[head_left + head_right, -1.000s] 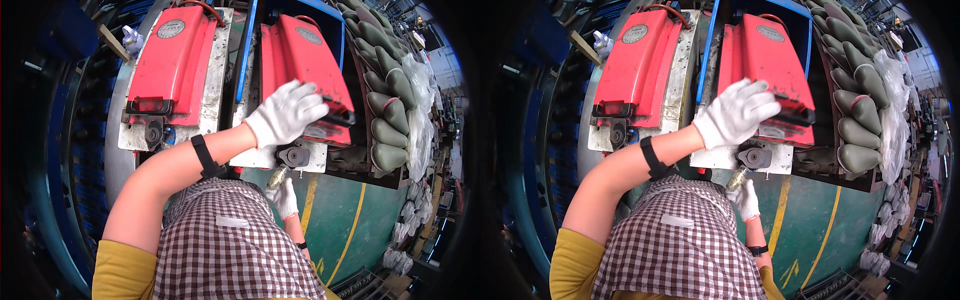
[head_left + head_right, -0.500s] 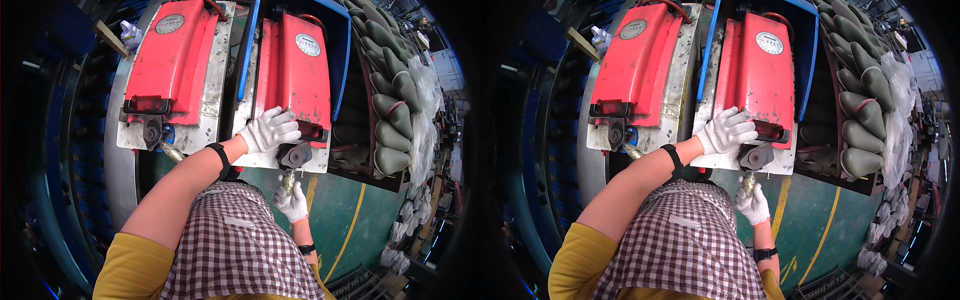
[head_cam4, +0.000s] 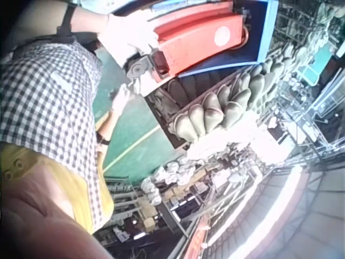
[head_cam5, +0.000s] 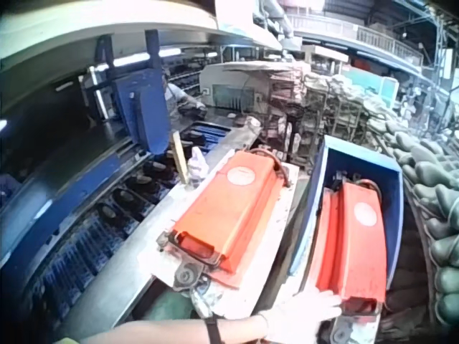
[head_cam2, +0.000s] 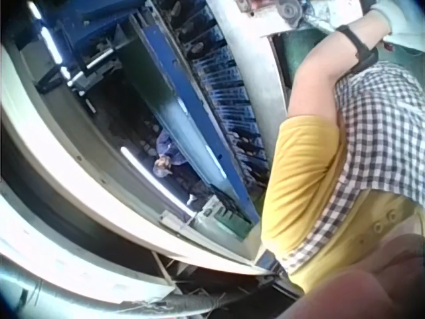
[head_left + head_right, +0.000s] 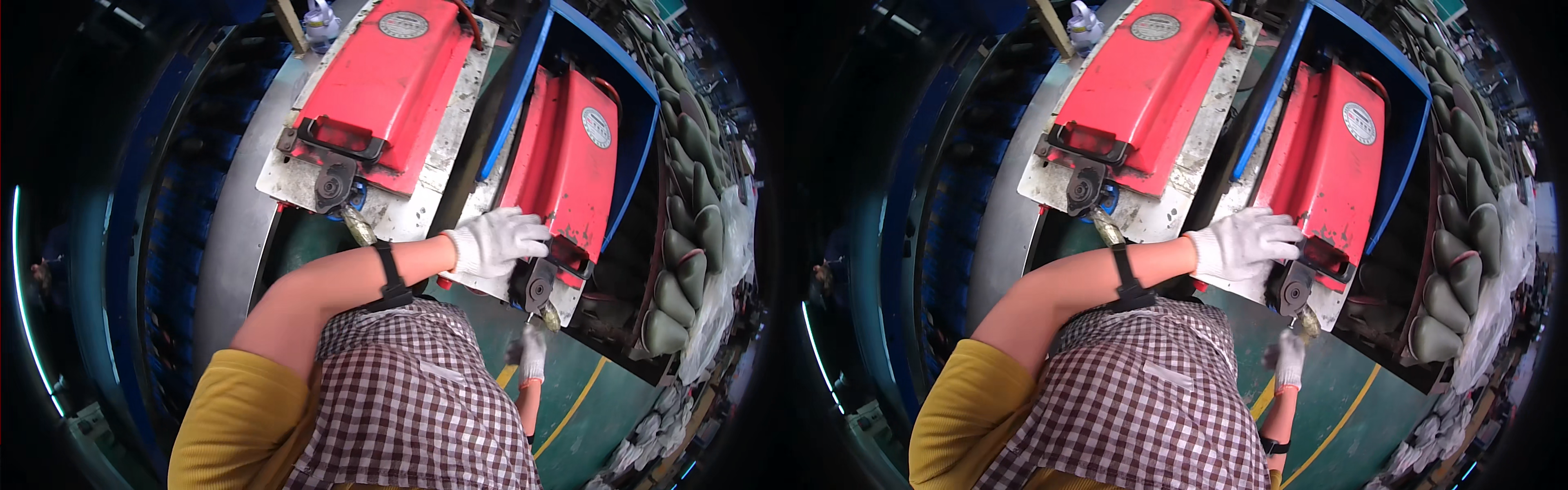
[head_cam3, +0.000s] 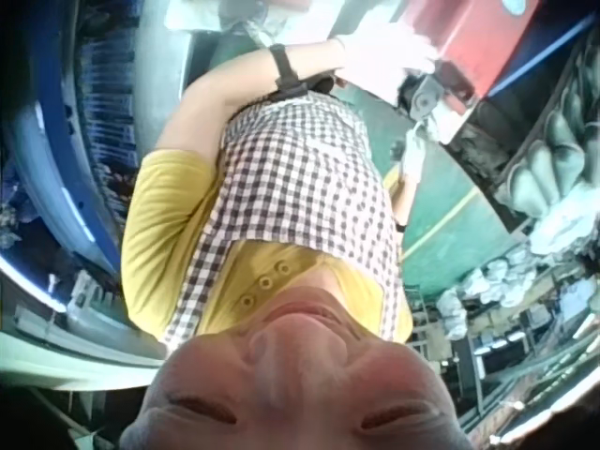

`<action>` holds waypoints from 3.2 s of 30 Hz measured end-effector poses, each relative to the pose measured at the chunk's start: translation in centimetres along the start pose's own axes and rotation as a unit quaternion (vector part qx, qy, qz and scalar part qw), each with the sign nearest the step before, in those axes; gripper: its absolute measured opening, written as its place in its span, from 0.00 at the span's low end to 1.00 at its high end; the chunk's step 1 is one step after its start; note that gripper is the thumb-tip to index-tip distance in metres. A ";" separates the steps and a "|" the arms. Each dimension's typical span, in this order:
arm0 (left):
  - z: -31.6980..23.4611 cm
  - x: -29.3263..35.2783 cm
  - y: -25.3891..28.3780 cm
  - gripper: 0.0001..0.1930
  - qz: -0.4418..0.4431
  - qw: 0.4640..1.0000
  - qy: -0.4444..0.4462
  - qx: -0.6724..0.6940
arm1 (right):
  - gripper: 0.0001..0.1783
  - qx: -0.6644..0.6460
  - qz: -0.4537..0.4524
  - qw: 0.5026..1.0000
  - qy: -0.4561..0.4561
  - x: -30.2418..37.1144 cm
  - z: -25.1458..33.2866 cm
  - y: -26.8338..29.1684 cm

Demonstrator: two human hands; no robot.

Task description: Pressing the soles of shoes using a specialized hydraulic or pneumatic pressing machine.

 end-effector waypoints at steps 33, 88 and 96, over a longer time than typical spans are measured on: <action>7.3 9.1 21.9 0.19 0.289 0.805 0.501 -0.130 | 0.36 0.425 0.331 0.708 0.456 9.1 22.4 -35.0; 12.9 10.2 16.0 0.23 0.231 0.820 0.515 -0.097 | 0.31 0.028 0.534 0.804 0.259 -3.9 17.3 -36.1; 10.8 9.8 18.2 0.26 0.266 0.823 0.495 -0.090 | 0.33 0.183 0.434 0.804 0.363 0.4 18.7 -35.7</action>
Point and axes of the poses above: each hand's wrist, its own x-axis away from the middle knuckle, its own y-axis out of the back of the hand, z = x × y, the point moved 2 cm from there along -x, towards the middle knuckle, and after that the axes turned 3 degrees about x, right-handed, at the moved point
